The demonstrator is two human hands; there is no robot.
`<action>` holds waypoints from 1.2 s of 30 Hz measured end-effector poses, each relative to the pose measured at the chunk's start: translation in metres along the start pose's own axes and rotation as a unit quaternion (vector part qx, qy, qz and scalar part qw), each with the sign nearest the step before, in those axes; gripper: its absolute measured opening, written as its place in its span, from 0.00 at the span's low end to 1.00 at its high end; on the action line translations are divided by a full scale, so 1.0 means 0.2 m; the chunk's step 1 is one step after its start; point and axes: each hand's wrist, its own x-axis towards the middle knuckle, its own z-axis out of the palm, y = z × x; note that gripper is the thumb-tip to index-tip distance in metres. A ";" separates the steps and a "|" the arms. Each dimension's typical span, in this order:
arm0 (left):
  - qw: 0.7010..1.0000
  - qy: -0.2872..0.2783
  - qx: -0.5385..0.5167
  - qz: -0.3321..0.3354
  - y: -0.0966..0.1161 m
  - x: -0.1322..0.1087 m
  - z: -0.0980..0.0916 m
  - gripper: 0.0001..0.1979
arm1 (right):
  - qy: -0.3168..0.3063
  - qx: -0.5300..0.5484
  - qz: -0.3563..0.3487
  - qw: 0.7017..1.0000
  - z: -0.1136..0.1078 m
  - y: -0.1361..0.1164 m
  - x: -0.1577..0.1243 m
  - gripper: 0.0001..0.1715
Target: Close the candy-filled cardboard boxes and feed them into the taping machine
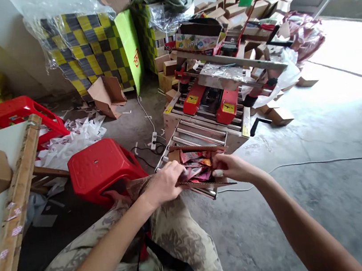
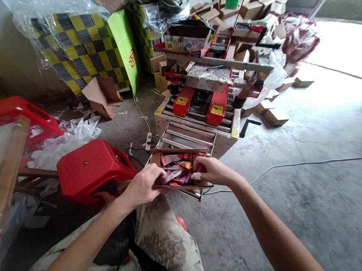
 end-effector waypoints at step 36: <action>0.987 0.069 0.138 0.047 0.06 0.11 0.24 0.21 | 0.245 -0.278 -0.009 0.929 0.17 0.05 0.03 0.36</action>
